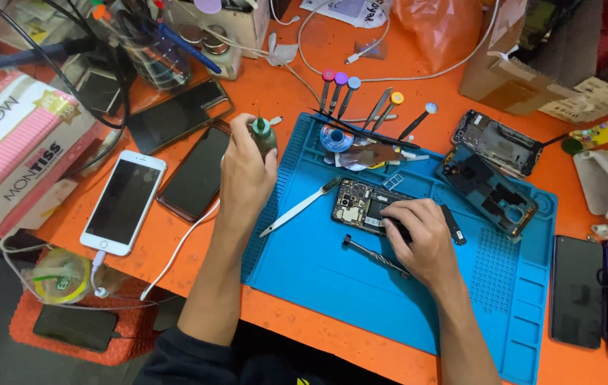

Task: The person works on a disassembled smartphone motherboard placed on a blue anti-static mat. They use a screwdriver to remove screws and tweezers to handle small components and connectors on the circuit board. The workspace is cluttered with various tools and phone parts.

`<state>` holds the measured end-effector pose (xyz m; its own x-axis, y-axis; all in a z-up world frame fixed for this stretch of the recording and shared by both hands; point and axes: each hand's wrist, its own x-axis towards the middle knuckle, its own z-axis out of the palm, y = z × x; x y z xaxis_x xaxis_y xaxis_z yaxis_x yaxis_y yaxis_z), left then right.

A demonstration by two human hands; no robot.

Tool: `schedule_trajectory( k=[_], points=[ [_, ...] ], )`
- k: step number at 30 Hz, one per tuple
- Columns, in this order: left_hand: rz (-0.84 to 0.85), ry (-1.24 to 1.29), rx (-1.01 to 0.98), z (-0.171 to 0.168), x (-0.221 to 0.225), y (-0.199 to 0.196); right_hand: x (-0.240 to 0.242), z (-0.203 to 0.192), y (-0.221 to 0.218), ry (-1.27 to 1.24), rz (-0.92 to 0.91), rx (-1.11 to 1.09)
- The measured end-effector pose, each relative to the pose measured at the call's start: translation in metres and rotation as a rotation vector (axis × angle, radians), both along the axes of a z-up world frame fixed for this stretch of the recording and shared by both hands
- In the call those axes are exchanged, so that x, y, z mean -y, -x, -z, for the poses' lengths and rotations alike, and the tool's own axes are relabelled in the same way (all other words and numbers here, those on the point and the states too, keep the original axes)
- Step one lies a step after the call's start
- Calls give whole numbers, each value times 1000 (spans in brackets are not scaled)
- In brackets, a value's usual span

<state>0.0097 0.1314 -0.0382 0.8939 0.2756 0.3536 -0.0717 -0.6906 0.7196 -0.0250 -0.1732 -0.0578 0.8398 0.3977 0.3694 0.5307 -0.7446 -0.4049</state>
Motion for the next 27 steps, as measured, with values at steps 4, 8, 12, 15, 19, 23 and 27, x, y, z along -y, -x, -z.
schedule_trajectory(
  k=[4,8,12,15,19,23,27],
  points=[
    [-41,-36,50,-13,6,6,2,-2,-2,-27,-8,4],
    [-115,-337,266,0,16,6,4,-6,-2,-29,-16,6],
    [317,-468,-117,15,38,7,9,-12,-4,-32,-6,-43],
    [436,-505,-427,4,50,11,21,-4,-8,-56,12,-29],
    [487,-491,-504,13,48,5,29,0,-11,-96,40,-43],
    [387,-553,-470,14,52,4,29,-6,-11,-112,32,-65],
    [387,-523,-312,1,63,9,43,-5,-14,-70,86,-78]
  ],
)
